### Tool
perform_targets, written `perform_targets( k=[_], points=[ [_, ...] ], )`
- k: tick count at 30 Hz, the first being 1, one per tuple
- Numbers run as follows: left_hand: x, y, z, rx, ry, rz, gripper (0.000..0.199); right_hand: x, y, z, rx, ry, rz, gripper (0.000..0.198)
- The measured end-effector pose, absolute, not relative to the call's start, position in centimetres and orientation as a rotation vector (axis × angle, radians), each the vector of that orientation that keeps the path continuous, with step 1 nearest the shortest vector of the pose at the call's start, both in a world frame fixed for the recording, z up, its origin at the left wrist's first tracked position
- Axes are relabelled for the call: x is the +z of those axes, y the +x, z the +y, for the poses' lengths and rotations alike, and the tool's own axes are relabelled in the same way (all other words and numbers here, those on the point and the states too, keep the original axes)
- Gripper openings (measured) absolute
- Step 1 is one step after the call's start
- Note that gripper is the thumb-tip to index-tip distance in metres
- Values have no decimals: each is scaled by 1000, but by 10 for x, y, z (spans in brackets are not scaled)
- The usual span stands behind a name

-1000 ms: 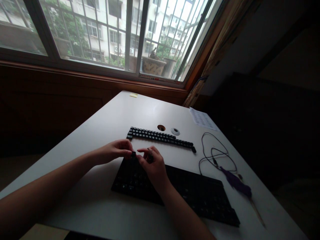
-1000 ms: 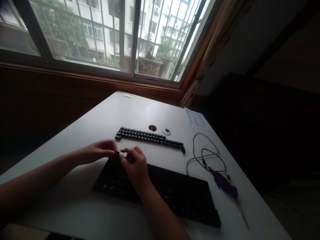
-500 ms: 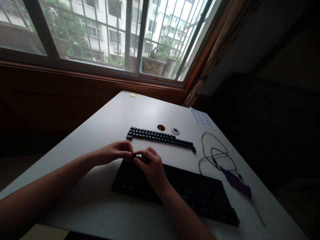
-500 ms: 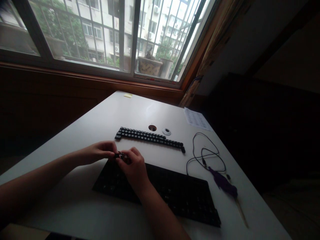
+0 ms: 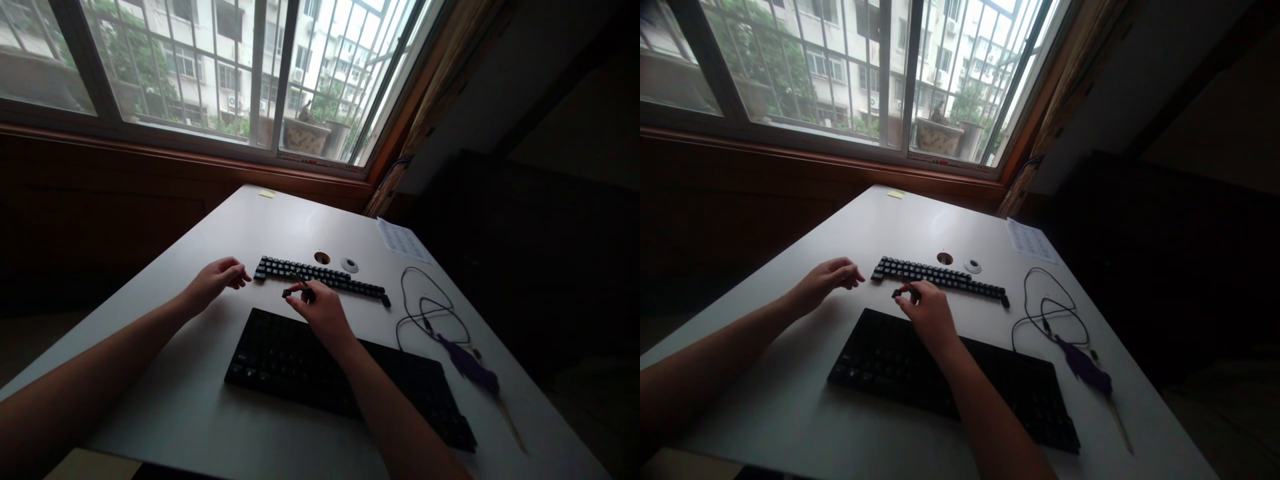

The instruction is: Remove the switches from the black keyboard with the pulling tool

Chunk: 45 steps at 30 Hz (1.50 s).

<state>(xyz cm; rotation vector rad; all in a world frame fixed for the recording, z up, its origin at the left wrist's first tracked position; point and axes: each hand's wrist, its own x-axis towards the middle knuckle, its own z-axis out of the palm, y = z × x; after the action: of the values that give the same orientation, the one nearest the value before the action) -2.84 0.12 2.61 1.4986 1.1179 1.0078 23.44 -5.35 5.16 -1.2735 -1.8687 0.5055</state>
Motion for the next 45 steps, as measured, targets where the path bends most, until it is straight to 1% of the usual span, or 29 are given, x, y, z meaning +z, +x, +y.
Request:
perform_targets(
  k=[3, 7, 10, 13, 18, 24, 28, 32, 34, 45],
  points=[
    [22, -37, 8, 994, 1759, 1321, 31, 49, 238, -30, 442, -1345, -1978, 13],
    [14, -44, 16, 883, 2019, 1506, 29, 35, 231, -3, 498, -1438, -2094, 12],
    [6, -43, 19, 834, 2093, 1470, 27, 26, 221, 9, 501, -1444, -2121, 13],
    [1, -41, 21, 859, 2108, 1404, 23, 22, 213, 14, 488, -1455, -2133, 15],
    [0, -40, 20, 833, 2146, 1368, 22, 17, 206, 16, 453, -1480, -2128, 18],
    [0, -39, 19, 839, 2183, 1340, 21, 16, 210, 11, 435, -1454, -2102, 30],
    [-2, -40, 19, 837, 2221, 1336, 21, 18, 220, 0, 414, -1370, -2155, 30],
    [-3, -41, 20, 853, 2234, 1321, 20, 18, 226, -11, 336, -1328, -2340, 48],
    [-4, -41, 20, 860, 2228, 1311, 19, 17, 226, -13, 290, -1347, -2390, 52],
    [-5, -41, 20, 846, 2301, 1318, 20, 22, 216, -9, 193, -1517, -2537, 49]
  ],
)
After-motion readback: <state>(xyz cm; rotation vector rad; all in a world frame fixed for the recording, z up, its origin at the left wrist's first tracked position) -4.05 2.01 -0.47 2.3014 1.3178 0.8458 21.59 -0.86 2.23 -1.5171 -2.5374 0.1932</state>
